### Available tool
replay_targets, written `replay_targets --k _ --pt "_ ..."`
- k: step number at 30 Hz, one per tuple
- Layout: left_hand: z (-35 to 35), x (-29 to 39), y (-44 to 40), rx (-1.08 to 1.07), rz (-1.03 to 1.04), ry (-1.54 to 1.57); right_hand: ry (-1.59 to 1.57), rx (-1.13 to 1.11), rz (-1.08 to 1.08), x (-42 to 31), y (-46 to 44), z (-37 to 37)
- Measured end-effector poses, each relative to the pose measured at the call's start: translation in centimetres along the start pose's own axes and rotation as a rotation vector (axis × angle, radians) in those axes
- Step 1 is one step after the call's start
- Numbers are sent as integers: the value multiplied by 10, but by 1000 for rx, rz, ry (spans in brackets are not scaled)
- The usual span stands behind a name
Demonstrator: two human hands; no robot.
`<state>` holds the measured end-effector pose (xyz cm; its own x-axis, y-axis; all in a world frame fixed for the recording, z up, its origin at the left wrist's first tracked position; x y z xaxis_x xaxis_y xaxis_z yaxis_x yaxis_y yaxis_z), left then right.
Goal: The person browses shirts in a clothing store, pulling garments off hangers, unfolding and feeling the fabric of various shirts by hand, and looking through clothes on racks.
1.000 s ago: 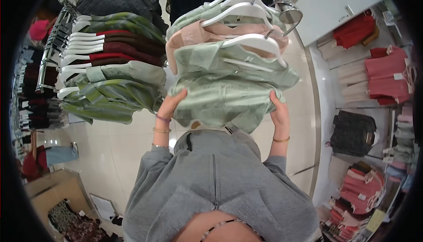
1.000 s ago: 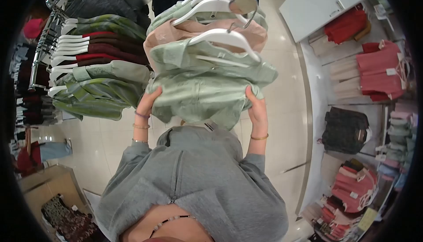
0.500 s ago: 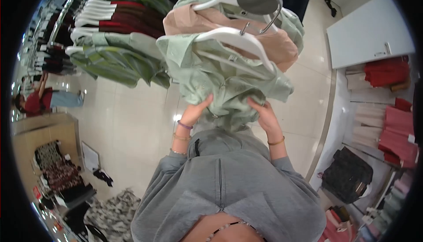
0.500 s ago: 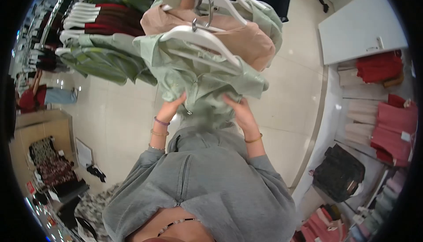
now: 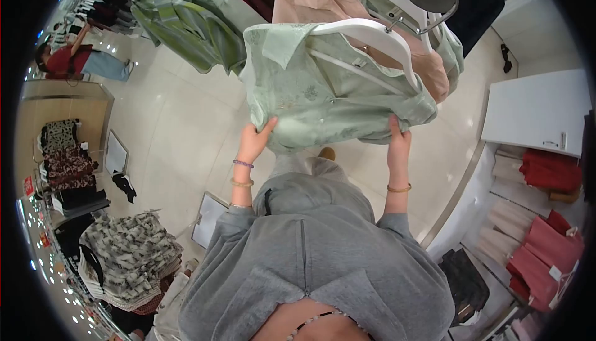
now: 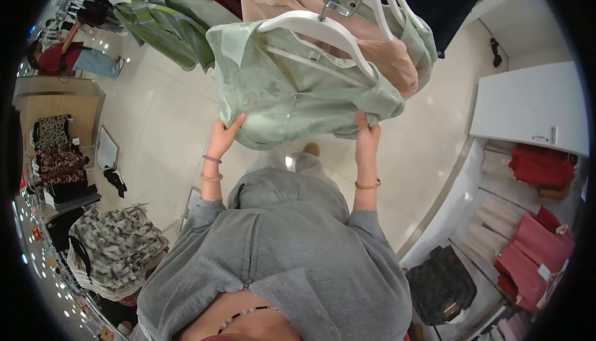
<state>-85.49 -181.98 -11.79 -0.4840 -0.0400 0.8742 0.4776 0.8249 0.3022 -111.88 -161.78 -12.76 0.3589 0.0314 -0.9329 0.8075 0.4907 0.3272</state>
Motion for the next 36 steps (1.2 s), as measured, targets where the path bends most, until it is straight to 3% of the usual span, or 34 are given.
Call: replay_targets --k 2,7,10,11,13,16,18,21,24,27,29,33,36 --pt "-22 -26 -6 -11 -183 -337 44 53 -34 4 -8 -12" --pt "-42 -58 -12 157 3 -108 271 82 -123 15 -15 -25" --pt "-34 -46 -19 151 -24 125 928 85 -90 21 -12 -18" --pt "-31 -42 -21 137 -49 203 1071 -7 -73 33 -13 -14" --pt "-26 -49 -32 59 14 67 1355 -199 -40 57 -14 -4" --pt "-31 -34 -42 -51 69 1 1290 -550 160 49 9 57" --pt "-46 -35 -52 -122 86 -24 1203 -674 100 55 23 102" --pt "-73 -59 -67 -63 263 -125 917 -876 199 49 41 174" --pt "-116 -75 -71 -153 235 -88 835 -1030 101 53 37 248" --pt "-163 -101 -71 -182 120 -32 617 -1021 -76 79 8 321" --pt "-195 -124 -67 -146 59 2 541 -988 55 84 -22 370" --pt "-251 -167 -40 4 -51 90 614 -604 206 129 -82 443" --pt "-272 -224 -22 70 -152 120 741 -645 428 180 -107 469"
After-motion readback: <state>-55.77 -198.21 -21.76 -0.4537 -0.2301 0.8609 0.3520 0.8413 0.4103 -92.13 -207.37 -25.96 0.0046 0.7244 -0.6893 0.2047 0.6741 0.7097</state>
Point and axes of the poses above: each hand's wrist, its own y-axis away from the middle knuckle, its own z-axis out of the palm, x = y × z, the point moved 2 cm from there along -y, towards the middle knuckle, and after that the axes turned 2 degrees about -x, right-handed, at the moved point
